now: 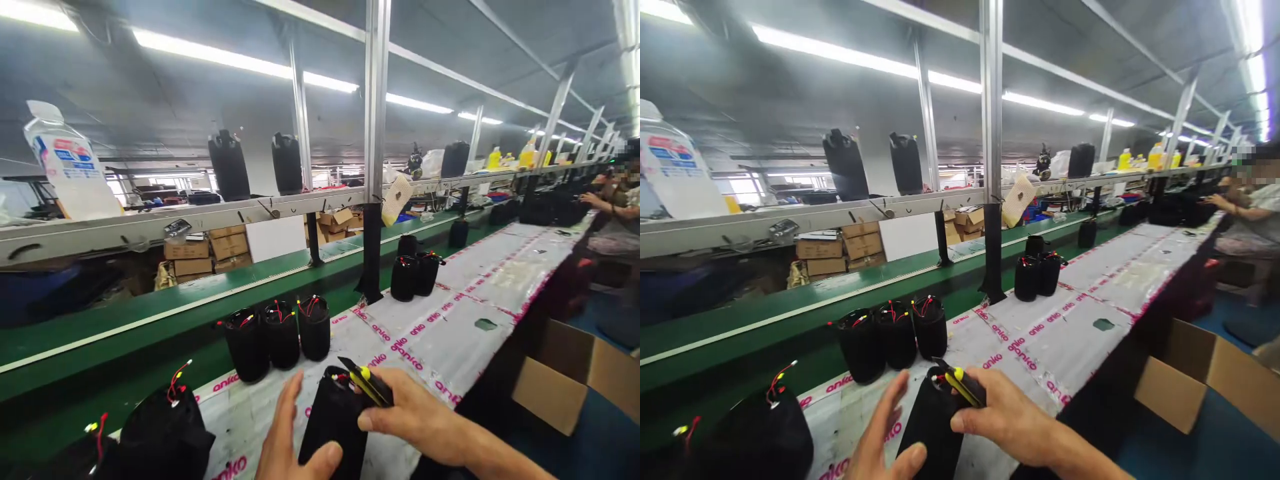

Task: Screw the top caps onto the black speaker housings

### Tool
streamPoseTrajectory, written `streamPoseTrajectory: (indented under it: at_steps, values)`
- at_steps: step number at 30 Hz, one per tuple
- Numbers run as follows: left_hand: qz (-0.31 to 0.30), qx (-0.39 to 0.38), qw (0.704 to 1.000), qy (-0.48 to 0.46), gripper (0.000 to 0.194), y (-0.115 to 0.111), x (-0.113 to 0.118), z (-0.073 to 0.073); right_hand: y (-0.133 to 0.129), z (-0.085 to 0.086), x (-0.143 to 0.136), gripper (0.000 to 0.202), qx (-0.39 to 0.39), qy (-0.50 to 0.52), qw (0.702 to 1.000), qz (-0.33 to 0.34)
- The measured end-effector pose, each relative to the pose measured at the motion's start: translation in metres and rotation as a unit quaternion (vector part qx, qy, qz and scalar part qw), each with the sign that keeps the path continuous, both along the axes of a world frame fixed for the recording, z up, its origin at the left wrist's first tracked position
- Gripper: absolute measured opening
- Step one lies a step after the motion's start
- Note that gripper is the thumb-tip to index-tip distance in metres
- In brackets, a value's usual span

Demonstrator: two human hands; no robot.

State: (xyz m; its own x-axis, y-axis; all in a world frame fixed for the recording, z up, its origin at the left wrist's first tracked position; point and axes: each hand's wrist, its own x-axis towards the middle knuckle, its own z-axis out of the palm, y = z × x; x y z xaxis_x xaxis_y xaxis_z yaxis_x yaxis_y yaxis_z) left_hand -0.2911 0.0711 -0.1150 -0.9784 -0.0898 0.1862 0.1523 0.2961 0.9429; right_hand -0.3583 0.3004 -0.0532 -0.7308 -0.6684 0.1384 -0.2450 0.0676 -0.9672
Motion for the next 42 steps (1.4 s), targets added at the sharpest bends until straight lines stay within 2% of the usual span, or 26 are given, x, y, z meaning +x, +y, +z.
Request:
streamPoseTrajectory:
  at_steps: [2, 4, 8, 12, 14, 16, 18, 20, 23, 25, 29, 34, 39, 42]
  values:
    - [-0.118, 0.02, 0.992, -0.035, 0.093, 0.008, -0.016, 0.011, -0.001, -0.017, 0.003, 0.031, -0.05, -0.032, 0.998, 0.002]
    - [-0.197, 0.042, 0.977, -0.064, 0.088, 0.014, -0.03, 0.017, -0.003, -0.034, 0.0, 0.037, -0.074, -0.074, 0.994, -0.02]
    - [-0.189, 0.058, 0.972, -0.124, 0.07, 0.016, -0.046, 0.024, -0.003, -0.056, -0.016, 0.047, -0.089, -0.128, 0.982, -0.104]
    - [-0.178, 0.11, 0.956, -0.207, 0.066, 0.007, -0.055, 0.026, 0.006, -0.068, -0.019, 0.047, -0.103, -0.119, 0.974, -0.162]
    - [-0.168, 0.144, 0.946, -0.237, 0.067, 0.004, -0.059, 0.025, 0.012, -0.073, -0.012, 0.045, -0.059, -0.113, 0.976, -0.178]
    - [-0.163, 0.147, 0.942, -0.253, 0.065, 0.003, -0.061, 0.025, 0.016, -0.076, -0.003, 0.044, 0.014, -0.044, 0.978, -0.203]
    - [-0.158, 0.12, 0.944, -0.262, 0.059, 0.003, -0.062, 0.026, 0.019, -0.077, 0.003, 0.038, 0.071, 0.092, 0.967, -0.226]
    - [-0.147, 0.075, 0.949, -0.27, 0.054, 0.004, -0.061, 0.029, 0.02, -0.078, 0.007, 0.032, 0.102, 0.221, 0.943, -0.229]
    - [-0.12, -0.001, 0.952, -0.283, 0.054, 0.005, -0.058, 0.031, 0.017, -0.086, 0.01, 0.029, 0.158, 0.307, 0.913, -0.22]
    - [-0.092, -0.064, 0.952, -0.286, 0.06, 0.007, -0.057, 0.03, 0.014, -0.097, 0.013, 0.027, 0.188, 0.332, 0.896, -0.226]
    - [-0.056, -0.185, 0.945, -0.266, 0.071, 0.013, -0.058, 0.026, 0.008, -0.116, 0.022, 0.029, 0.202, 0.363, 0.873, -0.257]
    - [-0.045, -0.308, 0.91, -0.273, 0.07, 0.02, -0.061, 0.025, 0.008, -0.127, 0.029, 0.028, 0.222, 0.321, 0.888, -0.243]
    - [-0.028, -0.328, 0.9, -0.285, 0.074, 0.025, -0.062, 0.03, 0.005, -0.13, 0.028, 0.025, 0.245, 0.298, 0.896, -0.218]
    - [-0.018, -0.334, 0.894, -0.298, 0.076, 0.028, -0.062, 0.031, 0.002, -0.13, 0.027, 0.024, 0.271, 0.305, 0.889, -0.208]
